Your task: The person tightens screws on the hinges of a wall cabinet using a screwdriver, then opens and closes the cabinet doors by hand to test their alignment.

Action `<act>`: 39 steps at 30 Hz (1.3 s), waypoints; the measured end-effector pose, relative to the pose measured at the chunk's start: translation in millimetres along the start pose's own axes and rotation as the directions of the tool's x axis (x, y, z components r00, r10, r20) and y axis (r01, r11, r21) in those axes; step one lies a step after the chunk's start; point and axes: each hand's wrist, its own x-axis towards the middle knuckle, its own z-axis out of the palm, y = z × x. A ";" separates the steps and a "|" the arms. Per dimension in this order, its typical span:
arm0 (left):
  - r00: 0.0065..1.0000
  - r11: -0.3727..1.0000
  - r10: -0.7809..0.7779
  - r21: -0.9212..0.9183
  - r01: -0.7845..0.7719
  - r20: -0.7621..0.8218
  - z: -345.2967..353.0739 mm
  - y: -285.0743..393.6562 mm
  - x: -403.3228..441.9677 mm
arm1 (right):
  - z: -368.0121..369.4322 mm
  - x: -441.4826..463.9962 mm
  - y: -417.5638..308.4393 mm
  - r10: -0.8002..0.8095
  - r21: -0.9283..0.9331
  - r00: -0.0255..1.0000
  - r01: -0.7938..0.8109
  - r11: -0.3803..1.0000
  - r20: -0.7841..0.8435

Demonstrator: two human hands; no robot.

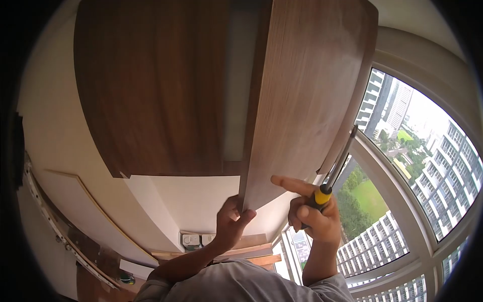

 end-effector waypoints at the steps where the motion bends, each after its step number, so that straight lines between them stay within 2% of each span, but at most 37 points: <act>1: 0.997 0.997 0.074 0.031 -0.073 -0.014 -2.0 -4.1 4.9 | 0.8 7.1 3.6 0.005 0.045 1.000 -0.004 0.999 -0.014; 2: 0.989 0.988 0.145 0.065 -0.143 -0.025 -5.1 -4.6 8.9 | 1.0 10.7 11.4 0.000 0.048 1.000 0.001 0.999 -0.009; 3: 0.988 0.986 0.153 0.069 -0.151 -0.026 -5.6 -2.8 11.5 | -0.2 14.3 18.0 -0.019 0.034 0.998 0.021 0.999 -0.055; 5: 0.973 0.998 -0.030 -0.054 0.018 -0.230 0.9 1.9 11.5 | -0.8 16.1 23.4 -0.024 0.034 0.990 0.029 0.999 -0.141; 8: 0.955 0.994 -0.097 -0.084 0.076 -0.279 -10.6 -5.0 17.0 | -15.7 9.6 30.0 -0.004 -0.035 0.986 -0.002 0.999 -0.169; 9: 0.955 0.994 -0.090 -0.083 0.069 -0.282 -12.6 -3.5 18.2 | -17.9 8.5 31.3 -0.010 -0.019 0.986 0.007 1.000 -0.168; 11: 0.938 0.972 -0.215 -0.158 0.176 -0.272 -14.4 2.7 20.3 | -24.2 6.5 36.1 -0.028 0.006 0.984 0.029 1.000 -0.178; 18: 0.884 0.924 -0.348 -0.274 0.267 -0.313 -26.1 -8.3 52.0 | -35.7 6.6 37.8 -0.081 0.046 0.971 0.094 0.995 -0.227; 25: 0.852 0.907 -0.380 -0.328 0.265 -0.361 -26.2 -16.2 79.7 | -39.3 17.3 40.6 -0.092 0.017 0.976 0.097 0.995 -0.199; 27: 0.870 0.942 -0.302 -0.261 0.210 -0.389 -24.7 -17.3 83.1 | -42.3 18.9 40.6 -0.087 0.030 0.976 0.095 0.995 -0.200; 31: 0.874 0.943 -0.303 -0.253 0.217 -0.380 -20.8 -18.3 82.7 | -45.5 19.1 41.5 -0.063 0.049 0.979 0.074 0.996 -0.193; 33: 0.861 0.962 -0.242 -0.226 0.152 -0.448 -15.2 -12.0 84.2 | -47.8 20.8 40.9 -0.057 0.051 0.983 0.067 0.996 -0.173; 39: 0.851 0.964 -0.242 -0.213 0.158 -0.467 -10.1 -10.1 90.4 | -50.6 21.8 34.5 -0.033 0.056 0.980 0.044 0.997 -0.195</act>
